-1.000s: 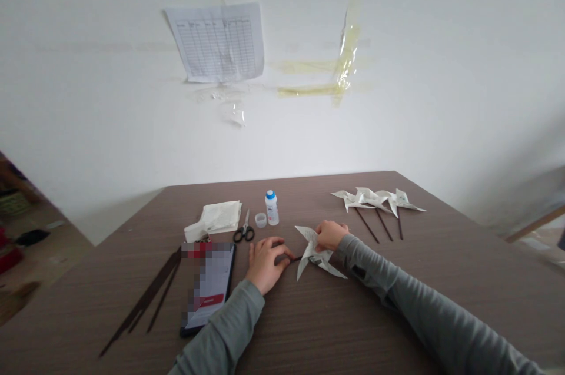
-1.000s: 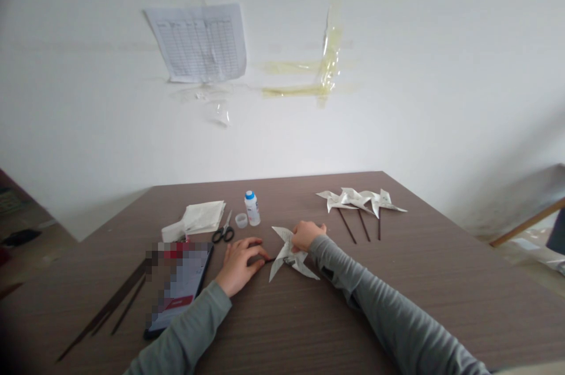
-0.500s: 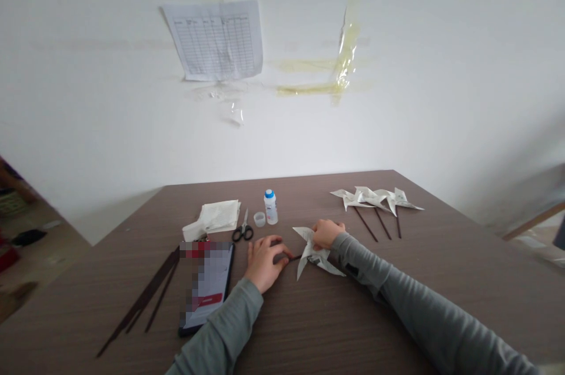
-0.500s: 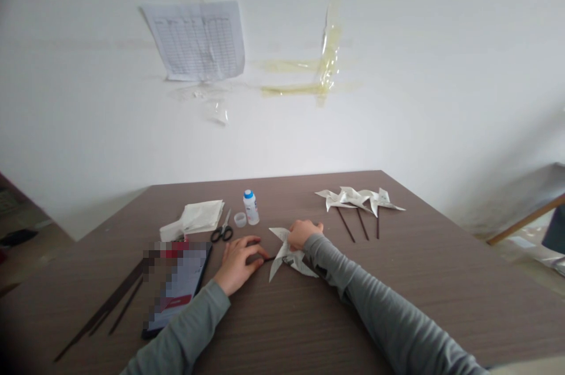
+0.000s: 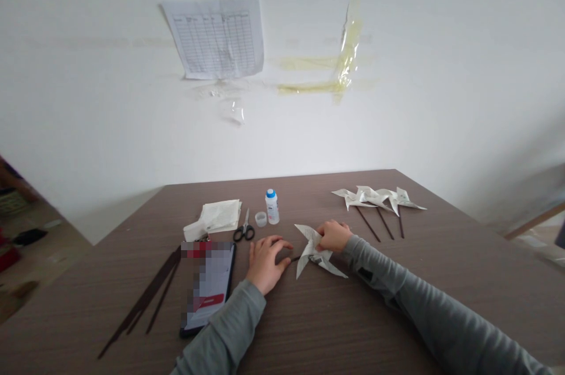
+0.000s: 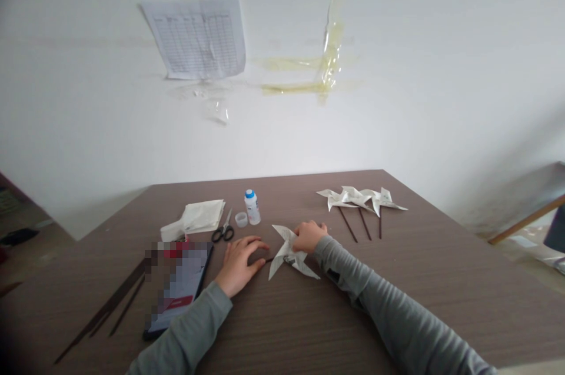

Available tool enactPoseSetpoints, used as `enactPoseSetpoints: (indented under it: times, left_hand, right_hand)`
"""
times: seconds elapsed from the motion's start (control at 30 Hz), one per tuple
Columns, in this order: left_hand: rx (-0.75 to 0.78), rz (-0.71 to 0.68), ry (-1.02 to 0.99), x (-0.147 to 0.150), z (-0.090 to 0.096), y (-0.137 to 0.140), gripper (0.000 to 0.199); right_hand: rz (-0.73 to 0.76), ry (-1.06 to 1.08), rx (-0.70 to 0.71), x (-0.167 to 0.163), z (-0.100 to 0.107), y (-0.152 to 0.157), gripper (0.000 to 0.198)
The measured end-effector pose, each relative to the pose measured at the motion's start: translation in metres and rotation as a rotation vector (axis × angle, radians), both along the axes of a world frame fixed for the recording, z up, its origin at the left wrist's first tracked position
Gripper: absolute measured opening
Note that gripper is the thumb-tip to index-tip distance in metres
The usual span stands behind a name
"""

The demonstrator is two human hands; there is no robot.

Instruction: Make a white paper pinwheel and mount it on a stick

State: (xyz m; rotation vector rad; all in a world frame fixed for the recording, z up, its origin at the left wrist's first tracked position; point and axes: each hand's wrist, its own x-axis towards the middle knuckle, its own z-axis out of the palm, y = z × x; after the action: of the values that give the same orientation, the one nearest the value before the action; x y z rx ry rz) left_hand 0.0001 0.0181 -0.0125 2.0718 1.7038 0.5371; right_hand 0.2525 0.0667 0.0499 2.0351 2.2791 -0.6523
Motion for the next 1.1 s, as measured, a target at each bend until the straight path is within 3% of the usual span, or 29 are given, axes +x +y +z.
enactPoseSetpoints:
  times: [0.33, 0.7, 1.1]
  left_hand:
    - [0.028, 0.013, -0.009, -0.004, -0.008, 0.002, 0.031]
    - [-0.017, 0.031, 0.005, 0.0, 0.002, 0.0, 0.032]
    - [-0.004, 0.044, -0.008, 0.002, 0.0, 0.001, 0.032]
  right_hand:
    - [0.07, 0.111, -0.001, 0.021, -0.001, -0.001, 0.021]
    - [0.001, 0.058, 0.047, 0.013, -0.011, 0.0, 0.02]
    - [-0.079, 0.047, 0.039, 0.007, -0.017, 0.006, 0.017]
